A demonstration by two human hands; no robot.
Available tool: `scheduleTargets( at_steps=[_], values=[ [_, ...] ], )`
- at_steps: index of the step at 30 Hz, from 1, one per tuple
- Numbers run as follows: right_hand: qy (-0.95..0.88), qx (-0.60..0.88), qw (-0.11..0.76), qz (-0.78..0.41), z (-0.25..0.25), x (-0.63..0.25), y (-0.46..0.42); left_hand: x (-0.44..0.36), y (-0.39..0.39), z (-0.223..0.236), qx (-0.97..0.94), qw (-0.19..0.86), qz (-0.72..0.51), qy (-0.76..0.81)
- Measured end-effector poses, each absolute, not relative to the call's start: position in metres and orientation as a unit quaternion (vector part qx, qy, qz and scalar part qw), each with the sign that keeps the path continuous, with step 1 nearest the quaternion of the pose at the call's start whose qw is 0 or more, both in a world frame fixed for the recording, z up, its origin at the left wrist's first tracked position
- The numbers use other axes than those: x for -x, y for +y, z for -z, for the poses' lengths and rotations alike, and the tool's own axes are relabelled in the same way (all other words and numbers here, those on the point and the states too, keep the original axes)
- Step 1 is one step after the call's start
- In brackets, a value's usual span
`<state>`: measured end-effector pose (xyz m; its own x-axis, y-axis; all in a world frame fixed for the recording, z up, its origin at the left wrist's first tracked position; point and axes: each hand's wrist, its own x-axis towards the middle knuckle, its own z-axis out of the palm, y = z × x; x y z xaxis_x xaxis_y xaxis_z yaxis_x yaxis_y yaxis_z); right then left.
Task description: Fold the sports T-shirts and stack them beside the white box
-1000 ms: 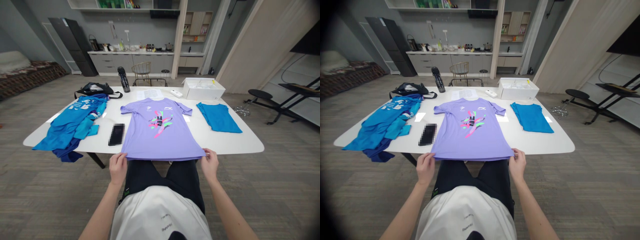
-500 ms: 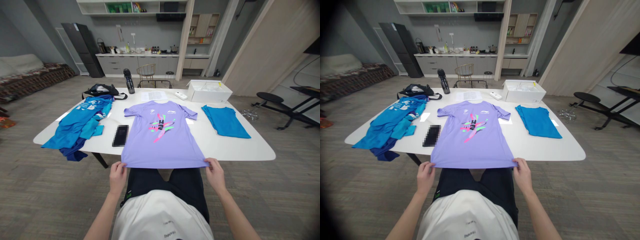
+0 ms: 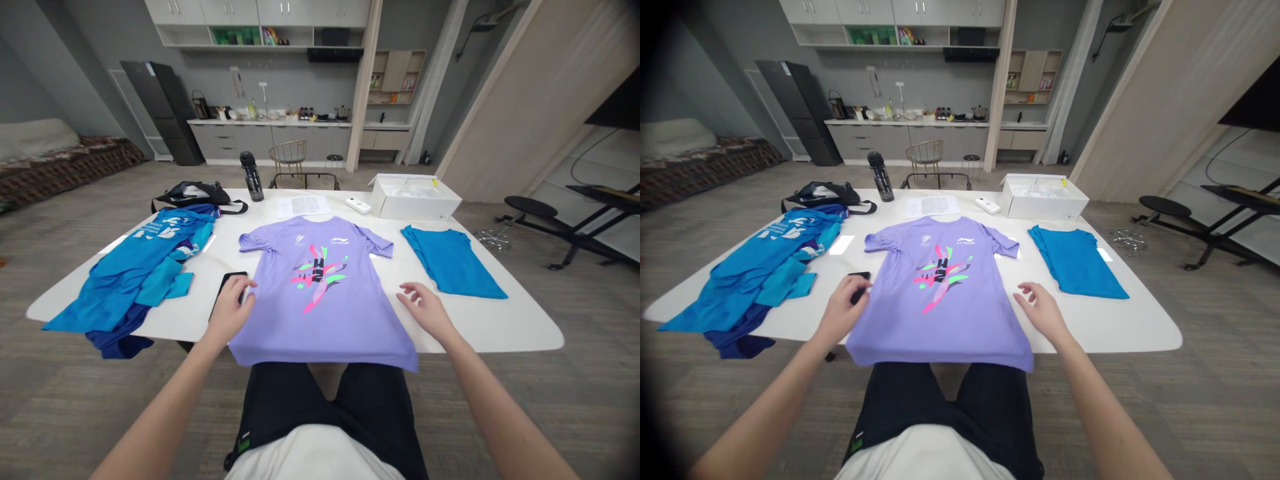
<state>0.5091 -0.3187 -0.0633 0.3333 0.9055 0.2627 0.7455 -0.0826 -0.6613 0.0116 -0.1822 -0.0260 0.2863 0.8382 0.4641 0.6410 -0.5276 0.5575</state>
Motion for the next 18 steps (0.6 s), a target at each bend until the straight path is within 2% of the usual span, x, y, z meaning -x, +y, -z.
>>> scheduleTargets(
  at_steps=[3, 7, 10, 13, 16, 18],
  values=[
    [-0.575, 0.743, 0.334, -0.072, 0.063, -0.538, -0.228, -0.043, -0.088, 0.02, -0.79, 0.161, -0.324, 0.495],
    [-0.587, 0.772, 0.243, 0.005, 0.076, -0.571, -0.141, -0.067, 0.025, 0.041, -0.792, 0.108, -0.2, 0.566],
    [-0.575, 0.8, 0.166, 0.045, 0.085, -0.583, -0.113, -0.066, 0.089, 0.062, -0.756, 0.071, -0.107, 0.641],
    [-0.593, 0.796, 0.108, 0.065, 0.09, -0.586, -0.103, -0.055, 0.134, 0.08, -0.715, 0.088, -0.057, 0.691],
    [-0.609, 0.783, 0.094, 0.08, 0.092, -0.591, -0.097, -0.046, 0.16, 0.091, -0.712, 0.097, -0.057, 0.693],
    [-0.598, 0.789, 0.125, 0.07, 0.094, -0.598, -0.091, -0.044, 0.17, 0.093, -0.726, 0.085, -0.083, 0.677]
  ],
)
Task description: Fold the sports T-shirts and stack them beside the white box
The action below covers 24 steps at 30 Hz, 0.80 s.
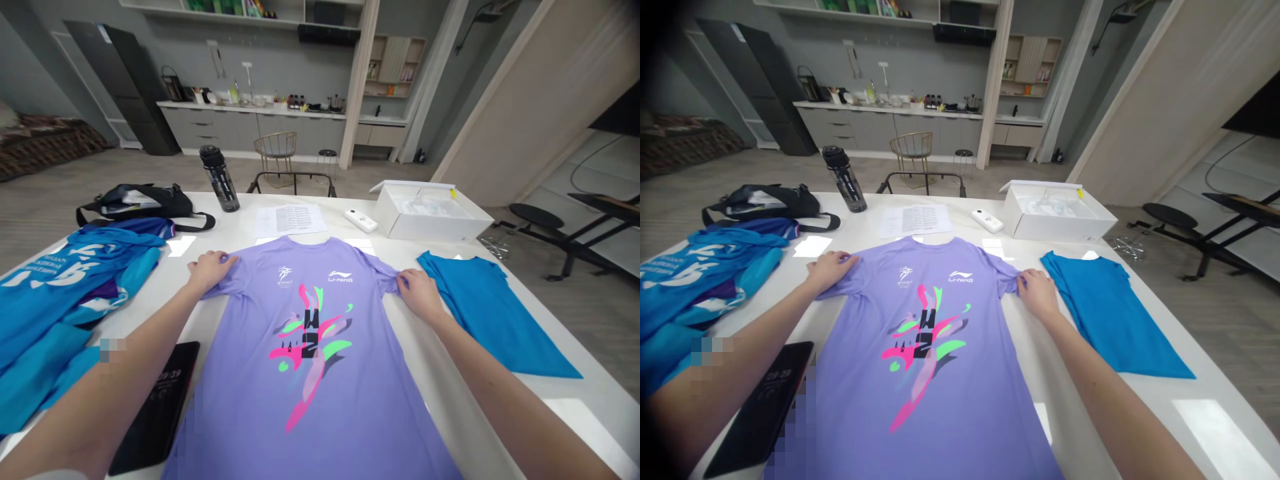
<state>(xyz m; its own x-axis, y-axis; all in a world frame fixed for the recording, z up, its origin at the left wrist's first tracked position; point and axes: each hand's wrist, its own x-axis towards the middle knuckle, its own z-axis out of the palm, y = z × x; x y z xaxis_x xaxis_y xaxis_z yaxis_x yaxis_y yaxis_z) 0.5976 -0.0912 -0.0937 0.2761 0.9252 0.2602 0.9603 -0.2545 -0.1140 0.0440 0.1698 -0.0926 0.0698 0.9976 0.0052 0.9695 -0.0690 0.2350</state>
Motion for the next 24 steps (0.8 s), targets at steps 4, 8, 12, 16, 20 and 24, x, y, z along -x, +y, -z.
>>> scheduleTargets(
  at_steps=[4, 8, 12, 16, 20, 24],
  values=[
    [-0.497, 0.839, 0.219, -0.009, 0.096, -0.619, -0.073, -0.05, 0.178, 0.091, -0.76, 0.099, -0.096, 0.635],
    [-0.41, 0.874, 0.252, -0.061, 0.092, -0.64, -0.051, -0.06, 0.179, 0.093, -0.772, 0.099, -0.09, 0.621],
    [-0.37, 0.888, 0.266, -0.062, 0.089, -0.655, -0.028, -0.065, 0.178, 0.097, -0.765, 0.075, -0.092, 0.633],
    [-0.343, 0.905, 0.243, -0.059, 0.093, -0.663, -0.008, -0.064, 0.179, 0.097, -0.739, 0.074, -0.127, 0.658],
    [-0.327, 0.922, 0.204, -0.036, 0.092, -0.664, 0.009, -0.07, 0.184, 0.096, -0.742, 0.035, -0.12, 0.659],
    [-0.304, 0.941, 0.148, 0.022, 0.085, -0.668, 0.027, -0.089, 0.198, 0.093, -0.771, -0.019, -0.084, 0.631]
  ],
)
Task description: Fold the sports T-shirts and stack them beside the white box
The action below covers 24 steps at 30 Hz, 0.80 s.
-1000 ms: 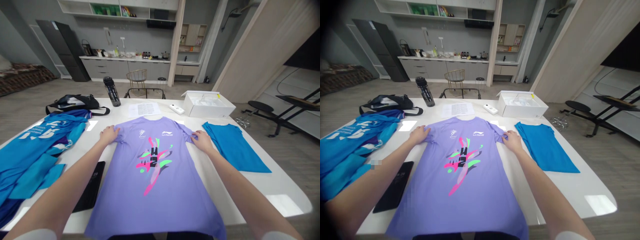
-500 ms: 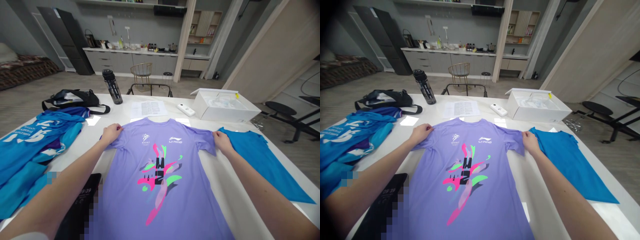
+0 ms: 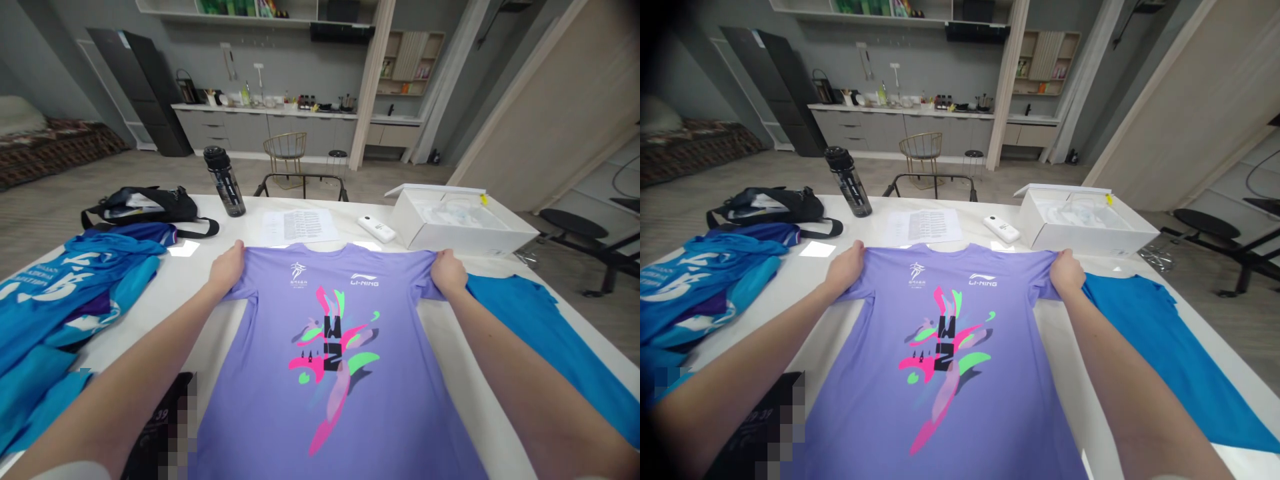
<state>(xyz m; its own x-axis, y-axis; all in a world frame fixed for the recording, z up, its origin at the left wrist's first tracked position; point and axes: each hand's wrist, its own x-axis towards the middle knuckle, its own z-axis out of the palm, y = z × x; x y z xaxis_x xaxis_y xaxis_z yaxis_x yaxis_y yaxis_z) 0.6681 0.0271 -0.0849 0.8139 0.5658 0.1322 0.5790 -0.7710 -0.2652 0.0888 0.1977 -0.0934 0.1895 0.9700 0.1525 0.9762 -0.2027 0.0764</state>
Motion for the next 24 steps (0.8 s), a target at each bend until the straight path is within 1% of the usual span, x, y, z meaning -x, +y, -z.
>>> scheduleTargets(
  at_steps=[3, 6, 8, 10, 12, 14, 17, 21, 24],
  values=[
    [-0.31, 0.945, 0.099, 0.024, 0.086, -0.674, 0.036, -0.094, 0.214, 0.093, 0.798, 0.033, 0.046, -0.6],
    [-0.335, 0.94, 0.064, 0.014, 0.09, -0.676, 0.034, -0.084, 0.228, 0.094, 0.802, 0.014, 0.032, -0.597],
    [-0.361, 0.927, 0.083, 0.065, 0.09, -0.669, 0.03, -0.075, 0.234, 0.092, 0.783, -0.017, 0.042, -0.621],
    [-0.412, 0.893, 0.12, 0.135, 0.088, -0.652, 0.03, -0.075, 0.236, 0.088, 0.769, -0.026, 0.073, -0.635],
    [-0.498, 0.84, 0.156, 0.149, 0.084, -0.625, 0.041, -0.088, 0.236, 0.083, 0.784, -0.018, 0.111, -0.611],
    [-0.592, 0.779, 0.191, 0.078, 0.082, -0.589, 0.063, -0.117, 0.237, 0.079, 0.812, -0.032, 0.124, -0.569],
    [-0.629, 0.746, 0.216, -0.017, 0.081, -0.538, 0.108, -0.17, 0.244, 0.078, 0.816, -0.116, 0.1, -0.558],
    [-0.584, 0.794, 0.159, -0.055, 0.087, -0.507, 0.155, -0.218, 0.259, 0.082, 0.778, -0.207, 0.111, -0.582],
    [-0.569, 0.809, 0.133, -0.06, 0.093, -0.51, 0.169, -0.228, 0.267, 0.081, 0.776, -0.23, 0.139, -0.57]
  ],
)
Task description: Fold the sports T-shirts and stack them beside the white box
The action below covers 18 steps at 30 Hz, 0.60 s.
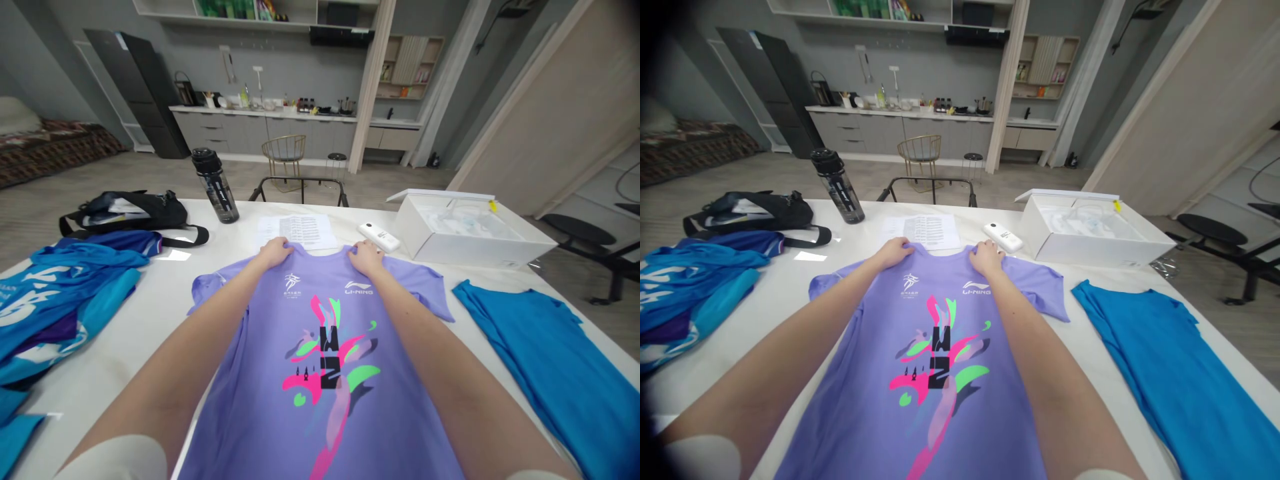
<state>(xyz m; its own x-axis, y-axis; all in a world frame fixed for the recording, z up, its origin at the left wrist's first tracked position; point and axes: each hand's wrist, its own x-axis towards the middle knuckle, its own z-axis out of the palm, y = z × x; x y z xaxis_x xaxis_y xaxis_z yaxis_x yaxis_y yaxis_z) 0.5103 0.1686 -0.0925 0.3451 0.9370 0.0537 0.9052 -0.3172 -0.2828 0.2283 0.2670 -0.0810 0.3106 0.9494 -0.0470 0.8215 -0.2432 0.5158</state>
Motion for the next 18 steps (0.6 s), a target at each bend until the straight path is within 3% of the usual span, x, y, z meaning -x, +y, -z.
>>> scheduleTargets(
  at_steps=[6, 11, 15, 18],
  values=[
    [-0.591, 0.787, 0.175, -0.002, 0.101, -0.519, 0.183, -0.241, 0.28, 0.088, -0.785, 0.201, -0.25, 0.531],
    [-0.583, 0.79, 0.179, 0.064, 0.102, -0.509, 0.183, -0.235, 0.281, 0.1, -0.796, 0.104, -0.239, 0.546],
    [-0.601, 0.761, 0.215, 0.118, 0.096, -0.491, 0.161, -0.179, 0.258, 0.089, -0.79, 0.008, -0.242, 0.564],
    [-0.657, 0.72, 0.21, 0.074, 0.093, -0.468, 0.141, -0.118, 0.232, 0.076, -0.748, -0.019, -0.227, 0.623]
  ],
)
